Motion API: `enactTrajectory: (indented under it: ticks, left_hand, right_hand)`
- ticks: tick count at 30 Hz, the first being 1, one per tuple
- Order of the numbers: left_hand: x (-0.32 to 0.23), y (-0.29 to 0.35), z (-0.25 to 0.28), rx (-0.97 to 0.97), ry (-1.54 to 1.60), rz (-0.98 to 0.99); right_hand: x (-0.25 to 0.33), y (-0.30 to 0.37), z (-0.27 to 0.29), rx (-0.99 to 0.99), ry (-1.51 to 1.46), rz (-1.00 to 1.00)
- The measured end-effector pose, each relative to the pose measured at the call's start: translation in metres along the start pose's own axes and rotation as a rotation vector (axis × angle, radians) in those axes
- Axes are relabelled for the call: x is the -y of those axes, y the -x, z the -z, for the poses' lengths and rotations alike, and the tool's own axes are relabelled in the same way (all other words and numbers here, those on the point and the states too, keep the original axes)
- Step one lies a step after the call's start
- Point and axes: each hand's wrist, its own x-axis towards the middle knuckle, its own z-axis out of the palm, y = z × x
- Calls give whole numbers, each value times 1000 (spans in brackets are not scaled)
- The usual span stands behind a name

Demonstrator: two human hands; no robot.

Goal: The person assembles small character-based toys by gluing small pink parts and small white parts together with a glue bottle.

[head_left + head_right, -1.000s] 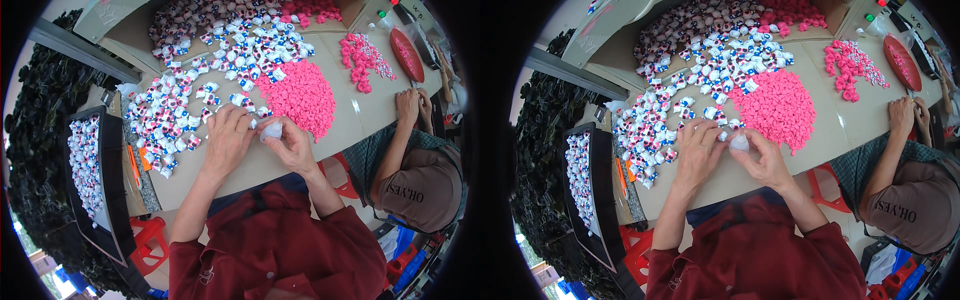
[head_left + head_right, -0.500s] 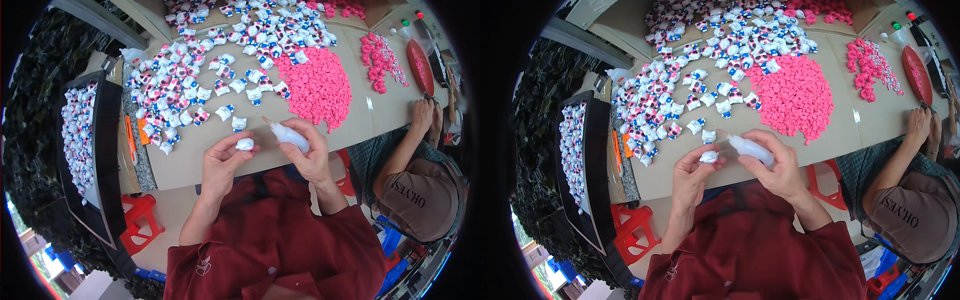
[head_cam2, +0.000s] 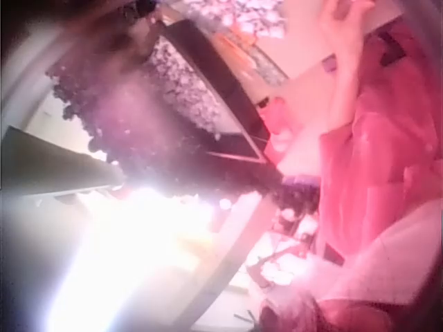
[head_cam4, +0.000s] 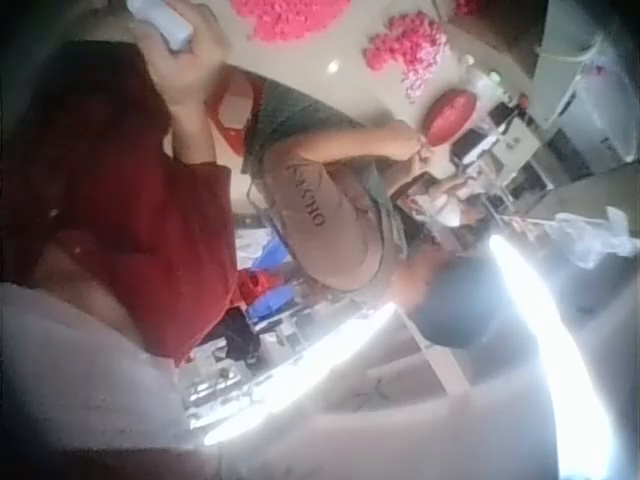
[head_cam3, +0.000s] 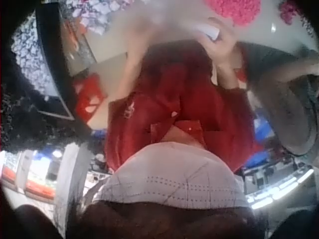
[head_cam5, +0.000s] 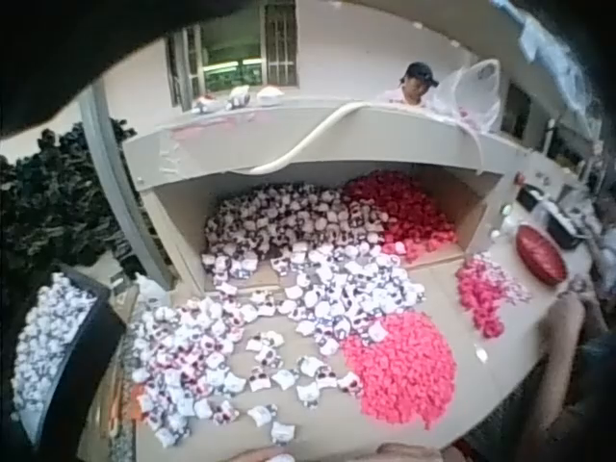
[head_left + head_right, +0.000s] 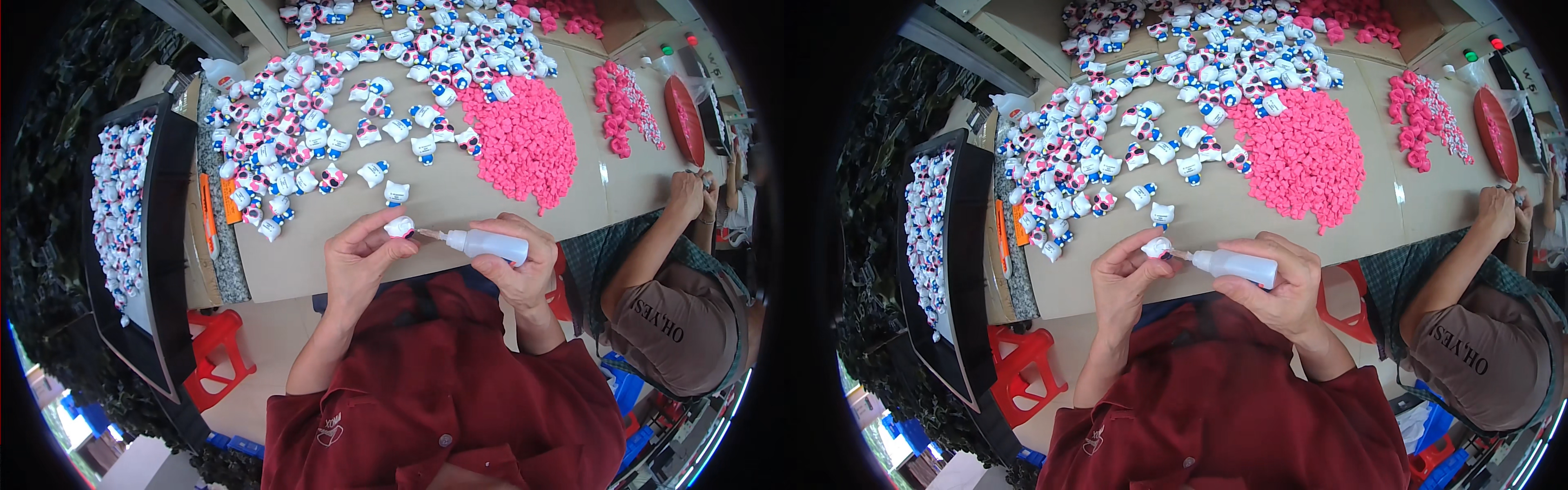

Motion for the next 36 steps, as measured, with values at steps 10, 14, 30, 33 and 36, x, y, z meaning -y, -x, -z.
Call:
enactTrajectory:
  ticks: [10, 14, 30, 33, 36]
  left_hand:
    - [0, -1, -3, 1, -51, -26]
    - [3, -3, -4, 10, -53, -42]
    - [2, -3, -6, -27, -53, -73]
    - [3, -3, -6, -38, -55, -83]
    - [1, -3, -7, -64, -80, -88]
  right_hand:
    - [-5, -1, -6, -14, 20, 13]
    - [-5, -2, -6, -12, 24, -4]
    - [-6, -3, -5, -43, -6, -23]
    - [-6, -3, -4, -24, 2, -34]
    - [-7, -3, -4, -32, -6, -47]
